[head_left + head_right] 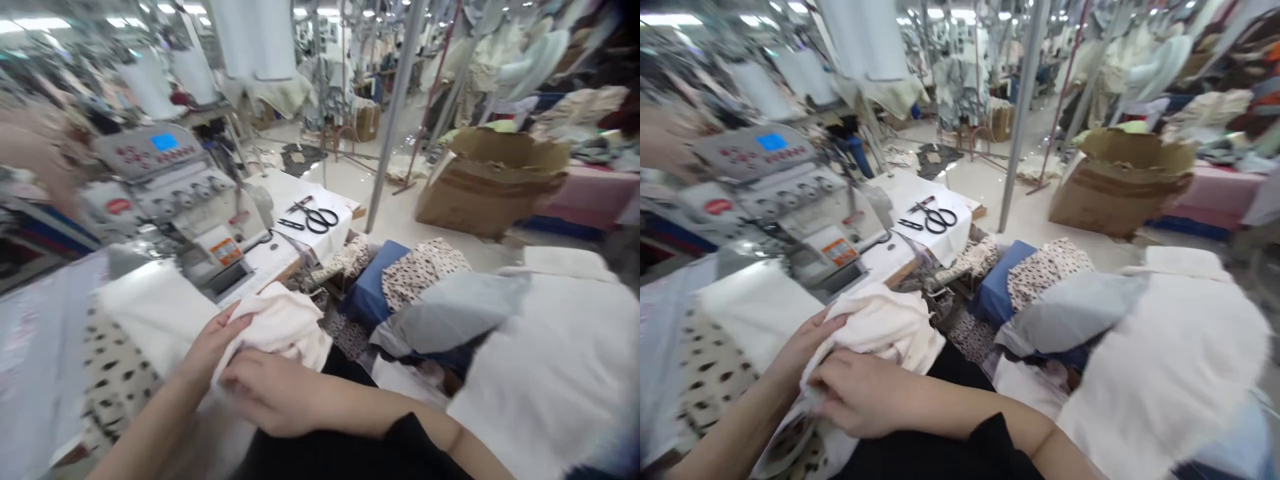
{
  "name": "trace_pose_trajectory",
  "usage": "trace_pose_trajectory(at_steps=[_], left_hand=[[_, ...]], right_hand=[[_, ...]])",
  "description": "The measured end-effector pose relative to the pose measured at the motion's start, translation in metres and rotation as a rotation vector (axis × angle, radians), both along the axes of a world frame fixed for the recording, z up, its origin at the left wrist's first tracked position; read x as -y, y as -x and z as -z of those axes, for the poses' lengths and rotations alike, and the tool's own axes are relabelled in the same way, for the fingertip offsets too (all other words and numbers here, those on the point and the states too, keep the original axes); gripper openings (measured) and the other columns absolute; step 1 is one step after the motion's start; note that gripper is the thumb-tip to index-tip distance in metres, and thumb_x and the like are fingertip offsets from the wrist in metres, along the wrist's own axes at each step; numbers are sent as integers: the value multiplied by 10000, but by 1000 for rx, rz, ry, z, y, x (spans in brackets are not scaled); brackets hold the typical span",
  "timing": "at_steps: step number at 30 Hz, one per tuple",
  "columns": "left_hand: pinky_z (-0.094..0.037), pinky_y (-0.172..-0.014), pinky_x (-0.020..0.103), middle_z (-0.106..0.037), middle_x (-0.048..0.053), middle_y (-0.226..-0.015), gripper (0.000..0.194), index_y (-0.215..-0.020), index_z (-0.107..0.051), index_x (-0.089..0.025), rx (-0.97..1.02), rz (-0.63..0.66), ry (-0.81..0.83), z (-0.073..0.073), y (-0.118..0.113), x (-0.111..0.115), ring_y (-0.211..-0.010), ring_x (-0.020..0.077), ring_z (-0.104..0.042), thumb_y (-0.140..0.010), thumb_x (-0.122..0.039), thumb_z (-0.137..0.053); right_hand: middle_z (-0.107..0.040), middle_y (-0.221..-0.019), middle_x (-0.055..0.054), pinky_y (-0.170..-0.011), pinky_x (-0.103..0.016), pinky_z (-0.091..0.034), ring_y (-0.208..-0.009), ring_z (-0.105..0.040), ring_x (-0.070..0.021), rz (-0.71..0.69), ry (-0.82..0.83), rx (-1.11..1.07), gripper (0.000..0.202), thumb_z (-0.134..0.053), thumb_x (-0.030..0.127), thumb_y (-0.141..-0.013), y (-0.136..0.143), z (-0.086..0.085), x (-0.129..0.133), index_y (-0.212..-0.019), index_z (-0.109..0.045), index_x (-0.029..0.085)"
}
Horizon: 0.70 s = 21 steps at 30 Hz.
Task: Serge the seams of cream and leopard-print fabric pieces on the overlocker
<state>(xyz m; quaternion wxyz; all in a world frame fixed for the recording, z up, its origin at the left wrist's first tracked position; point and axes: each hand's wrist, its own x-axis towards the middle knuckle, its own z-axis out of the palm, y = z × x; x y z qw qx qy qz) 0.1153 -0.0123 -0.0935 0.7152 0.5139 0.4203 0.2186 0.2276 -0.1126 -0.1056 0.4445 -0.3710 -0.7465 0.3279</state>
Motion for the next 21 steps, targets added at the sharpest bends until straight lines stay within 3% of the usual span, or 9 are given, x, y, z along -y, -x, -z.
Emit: trace_pose_trajectory(at_steps=[2,5,7,9,11,13,15,18,21], left_hand=[[-474,-573,219,-643,-7,-736,351,-916,-577,-193,118,-152,-8,-23,17,-5,-678,170,-615,-609,-294,-716],[-481,-549,208,-624,-27,-661,250,-810,-564,-177,246,-294,-40,-57,46,-8,-595,138,-602,-631,-290,-697],[-512,-624,242,-628,-18,-656,228,-811,-567,-170,293,-315,-30,-80,62,-8,-642,161,-620,-661,-310,-666],[-523,-692,265,-623,-13,-620,222,-814,-569,-162,328,-323,-44,-103,73,-7,-707,187,-634,-682,-326,-638],[-524,-736,269,-614,-21,-585,200,-807,-562,-157,349,-368,-112,-124,82,-5,-744,191,-637,-704,-321,-610],[-527,-743,261,-604,-39,-563,161,-810,-552,-154,336,-482,-273,-144,91,-4,-736,173,-635,-726,-288,-581],[-535,-726,253,-590,-52,-549,110,-795,-540,-155,307,-609,-461,-162,104,-5,-724,157,-633,-748,-253,-551],[-543,-696,252,-581,-43,-556,96,-744,-510,-167,289,-727,-621,-183,129,-11,-713,146,-632,-792,-241,-471],[-546,-690,262,-577,-28,-559,109,-698,-478,-172,277,-812,-732,-196,153,-17,-704,150,-632,-786,-228,-447]], right_hand=[[-612,-898,-74,-813,-256,-436,-864,-561,-163,-63,-66,-104,176,-514,183,-816,-12,-22,1,-978,-563,134],[-600,-1019,-57,-802,-272,-445,-908,-567,-150,178,-65,-342,212,-510,219,-843,-37,-45,-9,-1052,-539,206],[-504,-1204,-74,-877,-324,-409,-1078,-487,-191,227,-75,-349,457,-637,260,-754,-43,-50,-24,-1176,-463,236],[-430,-1287,-81,-905,-350,-385,-1163,-410,-230,128,-67,-276,675,-735,266,-638,-36,-50,-41,-1234,-421,234],[-530,-1168,-73,-841,-337,-418,-1060,-489,-229,-11,0,-252,578,-740,258,-611,-22,-49,-57,-1140,-517,196],[-627,-857,-31,-722,-302,-447,-801,-573,-178,-96,72,-296,259,-681,267,-661,-9,-53,-72,-885,-619,152],[-570,-627,21,-627,-259,-436,-601,-535,-117,-90,95,-371,150,-610,291,-721,-3,-66,-85,-685,-587,147],[-519,-622,44,-574,-217,-411,-570,-496,-88,1,33,-496,182,-557,343,-768,-3,-93,-94,-711,-533,171],[-576,-794,2,-632,-237,-438,-726,-550,-123,-34,-72,-544,225,-585,377,-755,10,-110,-86,-871,-537,190]])
